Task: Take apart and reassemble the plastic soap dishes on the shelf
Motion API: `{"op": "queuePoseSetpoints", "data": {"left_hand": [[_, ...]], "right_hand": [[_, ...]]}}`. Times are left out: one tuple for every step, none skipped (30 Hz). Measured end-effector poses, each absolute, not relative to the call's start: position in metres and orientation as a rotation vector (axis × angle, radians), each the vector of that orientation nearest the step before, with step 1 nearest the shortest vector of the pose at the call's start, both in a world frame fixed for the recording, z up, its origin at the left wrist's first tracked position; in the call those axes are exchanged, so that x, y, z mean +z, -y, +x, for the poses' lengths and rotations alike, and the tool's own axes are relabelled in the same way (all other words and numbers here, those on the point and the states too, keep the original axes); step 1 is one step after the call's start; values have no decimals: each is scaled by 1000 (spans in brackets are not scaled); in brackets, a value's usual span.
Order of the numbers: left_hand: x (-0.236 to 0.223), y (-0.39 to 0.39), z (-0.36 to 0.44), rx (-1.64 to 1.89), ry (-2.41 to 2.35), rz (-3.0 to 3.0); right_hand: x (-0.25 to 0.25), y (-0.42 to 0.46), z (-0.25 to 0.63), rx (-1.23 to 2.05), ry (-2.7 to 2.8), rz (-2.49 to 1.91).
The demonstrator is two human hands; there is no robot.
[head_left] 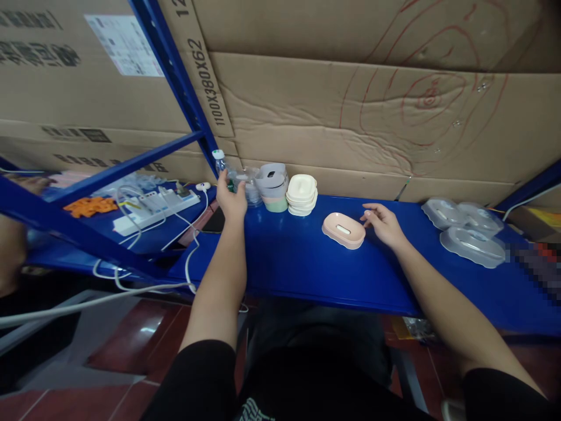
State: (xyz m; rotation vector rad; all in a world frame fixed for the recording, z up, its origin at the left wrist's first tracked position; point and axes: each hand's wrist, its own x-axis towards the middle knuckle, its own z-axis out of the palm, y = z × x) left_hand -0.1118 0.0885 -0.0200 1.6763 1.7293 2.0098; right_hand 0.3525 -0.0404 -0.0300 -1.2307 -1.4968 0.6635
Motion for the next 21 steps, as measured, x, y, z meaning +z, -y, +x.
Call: {"op": "queuePoseSetpoints", "data": {"left_hand": [[-21,-91,-113,2004,-1711,1674],[-22,-92,-113,1999,-1702,1668],[-24,-94,-114,1994,-1700,1660],[-25,-95,-114,1989,-1702,1648],[-26,-96,-114,1985,-1705,1632],[-27,-97,-114,1978,-1706,1617],[-27,-98,-114,1972,-1705,1606],[-28,-99,-114,1967,-1706,1596],[-29,-99,-114,1961,-1709,1589],[-30,-100,-114,1956,-1716,1588],[-31,-101,-114,1952,-1724,1591],[-31,-102,-114,1948,-1733,1596],[-31,-102,-114,1945,-1745,1598],[-31,-102,-114,1943,-1761,1598],[-30,-102,-114,1946,-1783,1593],[-29,-100,-113,1962,-1813,1581],[-27,-98,-112,1992,-1848,1566],[-25,-95,-110,2035,-1883,1556],[-23,-90,-106,2085,-1911,1560],[-20,-85,-100,2135,-1922,1584],[-16,-78,-93,2174,-1913,1635]], "right_hand": [[-31,41,353,622,1531,-1250],[-32,41,354,578,1572,-1271],[-32,42,354,534,1615,-1291],[-33,43,354,496,1661,-1306],[-33,44,355,469,1708,-1314],[-33,44,355,450,1751,-1315],[-33,45,354,436,1791,-1311],[-33,45,354,423,1829,-1308],[-33,46,354,406,1866,-1306],[-33,46,354,387,1905,-1304],[-32,46,354,367,1944,-1303],[-31,47,354,351,1983,-1300],[-30,48,353,341,2022,-1298],[-29,49,353,336,2060,-1299],[-27,50,353,333,2098,-1303],[-26,51,352,333,2139,-1307],[-25,52,352,335,2186,-1308],[-25,52,351,338,2234,-1307],[-25,53,350,341,2278,-1302],[-25,53,350,348,2316,-1292],[-26,53,349,355,2345,-1284]]}}
